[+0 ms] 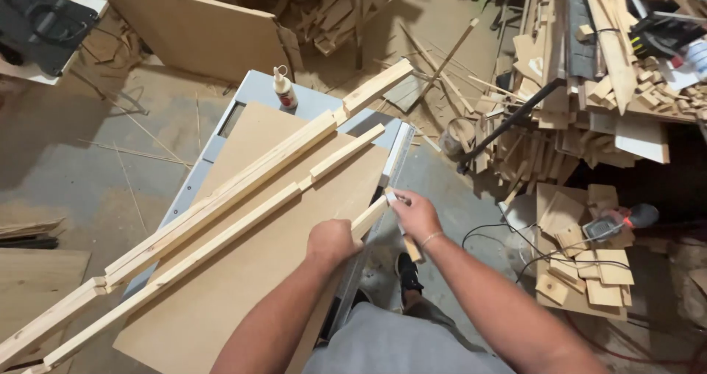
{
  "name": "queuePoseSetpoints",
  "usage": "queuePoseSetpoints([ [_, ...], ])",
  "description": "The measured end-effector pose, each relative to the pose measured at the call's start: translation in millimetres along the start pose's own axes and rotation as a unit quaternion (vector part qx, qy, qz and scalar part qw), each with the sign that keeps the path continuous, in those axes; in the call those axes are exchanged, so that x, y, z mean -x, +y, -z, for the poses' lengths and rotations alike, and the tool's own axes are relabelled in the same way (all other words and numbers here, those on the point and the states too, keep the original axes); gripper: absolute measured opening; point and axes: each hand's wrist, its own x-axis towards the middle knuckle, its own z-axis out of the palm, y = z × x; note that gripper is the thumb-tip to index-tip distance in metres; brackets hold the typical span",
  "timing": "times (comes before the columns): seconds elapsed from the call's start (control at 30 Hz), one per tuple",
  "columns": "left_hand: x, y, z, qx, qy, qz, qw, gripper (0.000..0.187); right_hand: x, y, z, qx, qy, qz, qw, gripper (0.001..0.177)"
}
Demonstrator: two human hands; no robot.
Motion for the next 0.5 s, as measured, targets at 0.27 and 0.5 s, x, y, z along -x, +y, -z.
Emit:
queuePoseSetpoints([
  [0.27,-7.6,-17.3,-53.0,-0.038,0.208,-0.104,0.972,0.040,-10.1,37.7,23.8,-0.269,-0.054,-0.071,0.959,0.046],
  [0.5,-24.2,1.2,-93.9,-0.190,0.401,-0.094,0.891,0.012,-35.3,99.7,9.8,-0.358,-0.088,-0.118,0.922,0.051],
])
